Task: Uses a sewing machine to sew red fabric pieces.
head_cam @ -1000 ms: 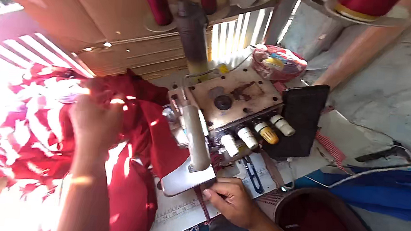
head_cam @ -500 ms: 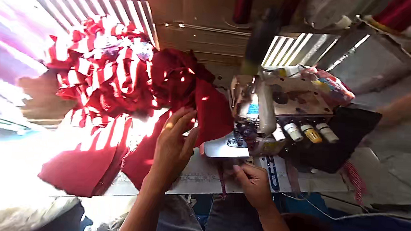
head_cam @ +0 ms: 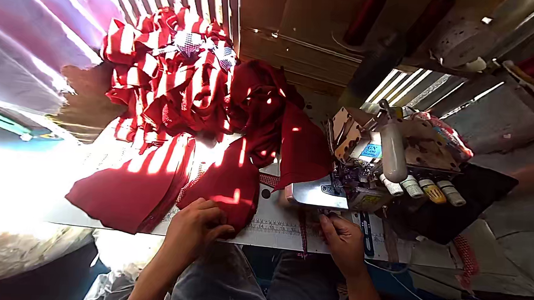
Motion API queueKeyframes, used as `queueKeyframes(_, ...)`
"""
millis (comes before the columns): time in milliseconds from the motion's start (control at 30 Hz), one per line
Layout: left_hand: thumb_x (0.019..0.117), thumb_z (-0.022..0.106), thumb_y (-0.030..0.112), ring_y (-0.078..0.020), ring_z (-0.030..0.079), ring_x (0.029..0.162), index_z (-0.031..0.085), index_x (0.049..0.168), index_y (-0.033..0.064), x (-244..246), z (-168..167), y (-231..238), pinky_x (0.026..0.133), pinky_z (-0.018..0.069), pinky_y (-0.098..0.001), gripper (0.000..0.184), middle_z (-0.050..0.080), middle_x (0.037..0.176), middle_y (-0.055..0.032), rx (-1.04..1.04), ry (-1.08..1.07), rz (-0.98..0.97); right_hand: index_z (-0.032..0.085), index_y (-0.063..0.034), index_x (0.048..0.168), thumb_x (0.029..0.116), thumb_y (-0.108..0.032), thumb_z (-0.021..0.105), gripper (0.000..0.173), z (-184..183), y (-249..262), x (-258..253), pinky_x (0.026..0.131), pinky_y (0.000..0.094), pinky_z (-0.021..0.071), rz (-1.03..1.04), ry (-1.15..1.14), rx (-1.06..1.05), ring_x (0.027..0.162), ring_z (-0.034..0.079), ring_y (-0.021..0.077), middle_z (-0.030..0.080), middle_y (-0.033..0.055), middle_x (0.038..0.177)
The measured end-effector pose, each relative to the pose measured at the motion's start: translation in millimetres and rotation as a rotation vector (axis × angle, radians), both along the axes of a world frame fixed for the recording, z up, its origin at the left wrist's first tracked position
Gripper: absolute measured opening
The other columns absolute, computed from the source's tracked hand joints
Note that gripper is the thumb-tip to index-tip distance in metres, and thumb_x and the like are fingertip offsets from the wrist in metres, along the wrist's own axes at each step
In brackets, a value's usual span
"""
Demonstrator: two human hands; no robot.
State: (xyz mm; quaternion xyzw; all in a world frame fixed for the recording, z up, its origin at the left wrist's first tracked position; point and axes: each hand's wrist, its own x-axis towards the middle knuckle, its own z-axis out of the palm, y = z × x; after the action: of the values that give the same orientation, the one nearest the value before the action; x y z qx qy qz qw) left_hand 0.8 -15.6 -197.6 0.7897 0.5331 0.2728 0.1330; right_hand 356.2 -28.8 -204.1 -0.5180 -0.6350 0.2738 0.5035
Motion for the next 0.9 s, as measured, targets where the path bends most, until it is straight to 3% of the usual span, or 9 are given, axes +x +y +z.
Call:
queueKeyframes(100, 0.0924, 0.062, 0.055, -0.0086, 0.065, 0.082, 0.075, 0.078, 0.0233, -5.2, 0.4, 1.7, 0.070, 0.0521, -0.0309, 0.037, 0.070, 0.082, 0.0098, 0.011, -0.040, -0.051, 0.072, -0.0085, 0.076, 0.1016, -0.023, 0.058, 0.033, -0.1, -0.2, -1.7, 0.054, 0.0155, 0.0518, -0.010, -0.008, -0.007, 0.059, 0.062, -0.0006, 0.070, -0.0034, 0.072)
queueKeyframes(233, 0.1004, 0.055, 0.044, -0.0134, 0.065, 0.084, 0.075, 0.084, 0.0189, -9.0, 6.2, 3.5, 0.072, 0.0517, -0.0320, 0.036, 0.069, 0.084, 0.0051, 0.018, -0.013, -0.139, 0.072, -0.0088, 0.076, 0.1017, -0.025, 0.058, 0.033, 0.8, -0.3, -2.1, 0.055, 0.0165, 0.0534, -0.005, -0.061, -0.017, 0.060, 0.064, -0.0003, 0.072, -0.0033, 0.073)
queueKeyframes(533, 0.1036, 0.051, 0.031, -0.0200, 0.066, 0.087, 0.072, 0.093, 0.0145, -5.6, 14.2, 7.4, 0.072, 0.0540, -0.0350, 0.029, 0.067, 0.089, -0.0014, -0.006, 0.046, -0.163, 0.075, -0.0087, 0.083, 0.1030, -0.030, 0.058, 0.034, 5.2, -6.2, -8.5, 0.060, 0.0142, 0.0536, 0.031, -0.192, 0.074, 0.066, 0.064, -0.0019, 0.072, -0.0033, 0.077)
queueKeyframes(600, 0.1049, 0.050, 0.029, -0.0212, 0.066, 0.088, 0.071, 0.095, 0.0130, -5.7, 16.9, 7.6, 0.073, 0.0550, -0.0364, 0.028, 0.067, 0.093, -0.0030, -0.015, 0.058, -0.162, 0.076, -0.0134, 0.093, 0.1042, -0.034, 0.058, 0.030, 18.4, -12.0, -26.7, 0.066, 0.0150, 0.0545, 0.111, -0.224, 0.118, 0.072, 0.064, -0.0019, 0.070, -0.0062, 0.081)
queueKeyframes(667, 0.1062, 0.048, 0.028, -0.0215, 0.066, 0.088, 0.069, 0.097, 0.0122, -6.9, 18.3, 7.0, 0.072, 0.0555, -0.0369, 0.028, 0.065, 0.093, -0.0041, -0.028, 0.068, -0.164, 0.074, -0.0163, 0.104, 0.1028, -0.028, 0.061, 0.017, 31.5, -15.9, -58.9, 0.076, 0.0191, 0.0564, 0.225, -0.253, 0.169, 0.085, 0.065, 0.0014, 0.070, -0.0061, 0.091)
queueKeyframes(767, 0.1072, 0.045, 0.025, -0.0205, 0.066, 0.088, 0.068, 0.098, 0.0119, -8.1, 20.6, 7.3, 0.073, 0.0553, -0.0360, 0.028, 0.064, 0.094, -0.0043, -0.042, 0.066, -0.181, 0.073, -0.0118, 0.122, 0.1001, -0.009, 0.059, 0.026, 43.0, -1.0, -109.8, 0.103, 0.0320, 0.0534, 0.341, -0.368, 0.226, 0.120, 0.063, 0.0168, 0.069, 0.0060, 0.124)
queueKeyframes(833, 0.1071, 0.046, 0.025, -0.0197, 0.066, 0.089, 0.068, 0.098, 0.0122, -7.9, 22.9, 6.3, 0.073, 0.0556, -0.0352, 0.028, 0.065, 0.095, -0.0038, -0.043, 0.060, -0.194, 0.072, -0.0120, 0.127, 0.0991, -0.005, 0.055, 0.033, 42.0, 17.7, -131.3, 0.112, 0.0384, 0.0479, 0.383, -0.492, 0.212, 0.133, 0.057, 0.0247, 0.065, 0.0099, 0.137)
queueKeyframes(900, 0.1070, 0.046, 0.024, -0.0194, 0.067, 0.092, 0.070, 0.099, 0.0125, -6.8, 22.6, 4.4, 0.076, 0.0564, -0.0348, 0.028, 0.067, 0.099, -0.0035, -0.047, 0.049, -0.206, 0.074, -0.0139, 0.124, 0.0998, -0.009, 0.055, 0.031, 37.3, 31.1, -141.2, 0.113, 0.0405, 0.0459, 0.437, -0.582, 0.167, 0.135, 0.055, 0.0248, 0.067, 0.0056, 0.134)
